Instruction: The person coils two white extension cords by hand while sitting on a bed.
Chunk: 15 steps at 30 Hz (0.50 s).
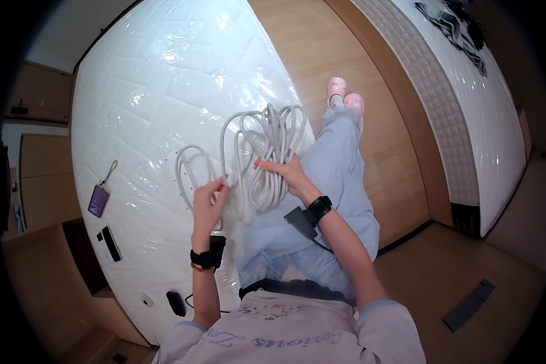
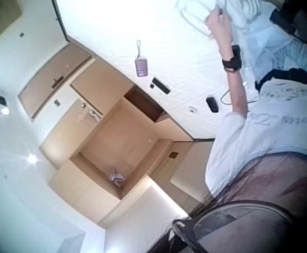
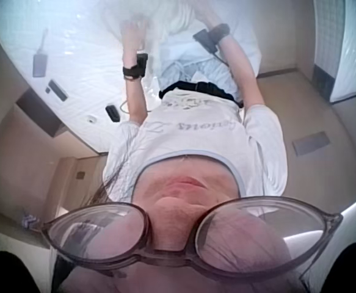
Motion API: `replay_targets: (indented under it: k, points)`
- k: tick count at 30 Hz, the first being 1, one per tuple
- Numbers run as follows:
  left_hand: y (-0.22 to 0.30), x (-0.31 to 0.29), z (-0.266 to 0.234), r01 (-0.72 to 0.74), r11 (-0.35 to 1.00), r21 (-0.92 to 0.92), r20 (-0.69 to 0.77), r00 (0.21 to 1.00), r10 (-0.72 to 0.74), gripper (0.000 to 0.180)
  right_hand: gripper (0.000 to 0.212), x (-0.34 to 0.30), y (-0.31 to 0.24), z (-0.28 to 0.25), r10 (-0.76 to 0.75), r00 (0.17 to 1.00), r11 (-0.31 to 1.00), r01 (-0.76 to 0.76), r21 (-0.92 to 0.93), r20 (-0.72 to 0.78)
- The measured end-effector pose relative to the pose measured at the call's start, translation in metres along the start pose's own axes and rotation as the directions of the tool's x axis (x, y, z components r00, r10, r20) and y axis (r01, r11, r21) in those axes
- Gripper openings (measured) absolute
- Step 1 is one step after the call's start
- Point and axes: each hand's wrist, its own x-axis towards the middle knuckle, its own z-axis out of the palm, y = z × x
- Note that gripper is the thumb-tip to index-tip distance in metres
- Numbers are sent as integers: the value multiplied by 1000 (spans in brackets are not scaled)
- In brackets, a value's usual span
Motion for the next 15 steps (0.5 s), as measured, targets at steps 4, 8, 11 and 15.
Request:
replay_targets:
  k: [4,8,11,15]
  points:
    - [20,-16,20,-90,978,187,238,970,44,29,38,1,2,2,-47,998,992,42,-121,-35]
    - [11,-22,35,-36,999,-9,110,993,37,37,41,2,3,2,-60,998,979,54,-196,-23]
    - [7,-20,37,-48,999,19,115,992,45,38,41,2,5,2,-102,994,967,91,-239,-35]
    - [3,-8,30,95,973,212,328,931,-162,41,41,2,4,0,-92,995,968,80,-240,-38]
